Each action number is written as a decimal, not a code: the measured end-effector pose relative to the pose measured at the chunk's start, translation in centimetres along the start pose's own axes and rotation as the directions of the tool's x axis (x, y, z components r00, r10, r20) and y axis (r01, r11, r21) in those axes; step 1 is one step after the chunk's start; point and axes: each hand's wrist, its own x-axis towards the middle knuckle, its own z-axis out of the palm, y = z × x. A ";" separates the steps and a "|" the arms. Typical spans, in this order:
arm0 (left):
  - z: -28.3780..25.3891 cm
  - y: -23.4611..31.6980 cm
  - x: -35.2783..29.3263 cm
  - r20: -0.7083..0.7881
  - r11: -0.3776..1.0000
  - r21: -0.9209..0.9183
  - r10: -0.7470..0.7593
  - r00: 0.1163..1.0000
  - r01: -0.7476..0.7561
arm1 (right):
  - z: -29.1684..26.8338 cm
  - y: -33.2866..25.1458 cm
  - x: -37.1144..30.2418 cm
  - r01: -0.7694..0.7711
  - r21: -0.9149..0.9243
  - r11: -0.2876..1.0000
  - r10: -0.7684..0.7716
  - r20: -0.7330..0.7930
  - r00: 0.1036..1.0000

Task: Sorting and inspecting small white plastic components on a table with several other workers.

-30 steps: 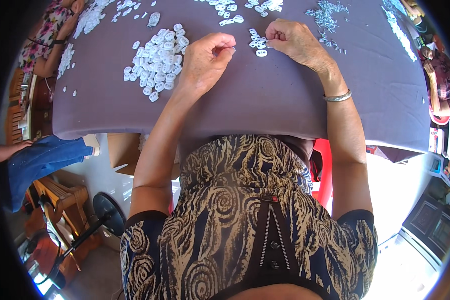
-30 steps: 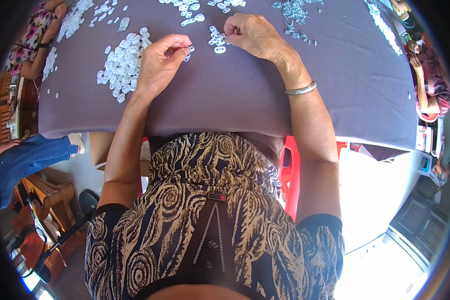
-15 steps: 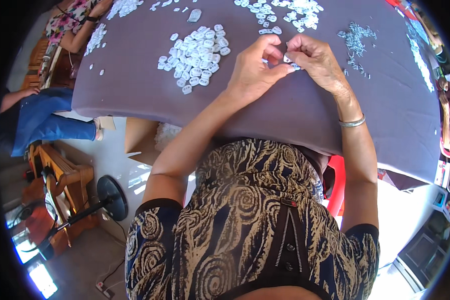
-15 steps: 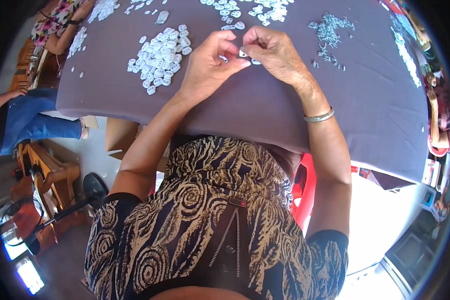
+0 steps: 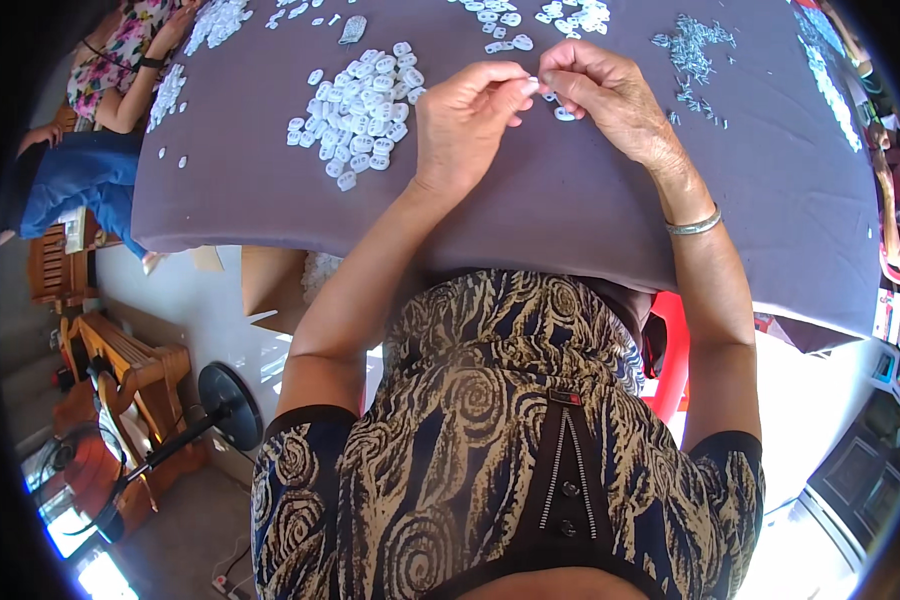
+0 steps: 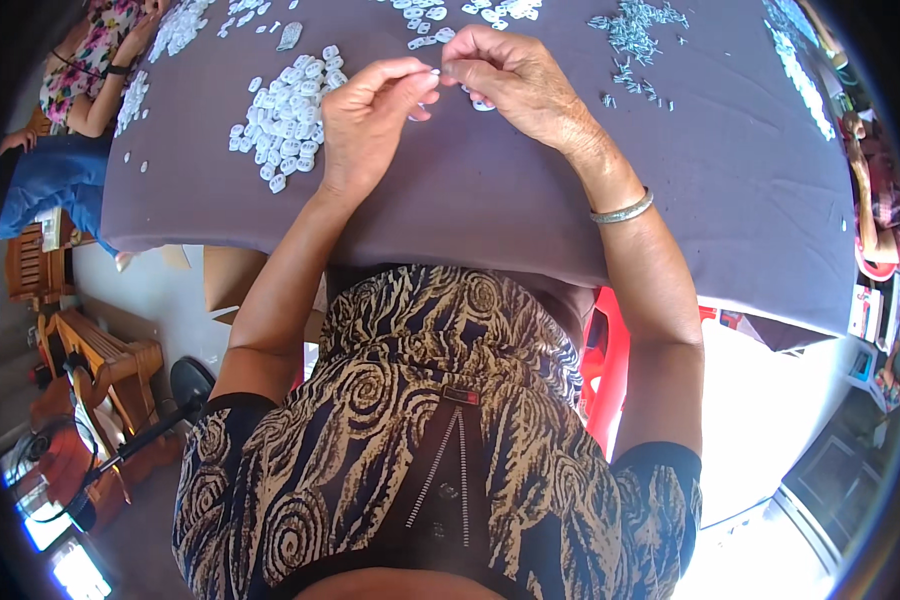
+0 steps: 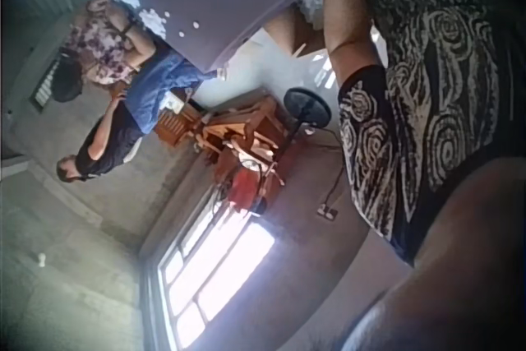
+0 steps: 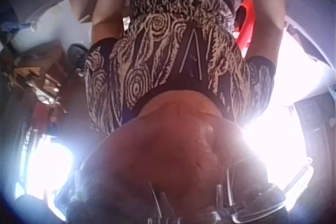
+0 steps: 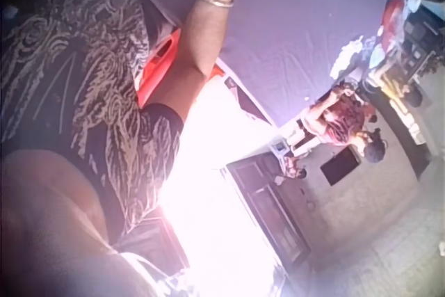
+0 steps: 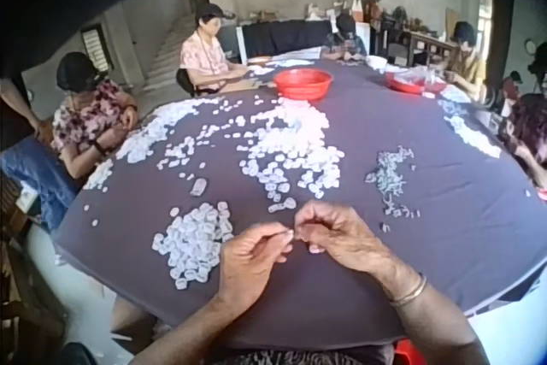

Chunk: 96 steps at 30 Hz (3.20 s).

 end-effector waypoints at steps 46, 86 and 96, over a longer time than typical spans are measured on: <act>-0.8 0.3 0.2 0.125 0.929 -0.257 -0.241 0.963 0.266 | 1.0 1.1 -0.2 0.249 -0.077 0.965 -0.250 0.000 0.968; -0.3 0.7 0.0 0.071 0.952 -0.180 -0.240 0.968 0.249 | -11.6 1.0 -4.0 -0.329 -0.787 0.521 0.176 -0.278 0.944; -0.5 0.4 0.1 0.073 0.952 -0.181 -0.238 0.969 0.248 | -11.7 1.6 -4.6 -0.424 -0.586 0.690 0.276 -0.329 0.903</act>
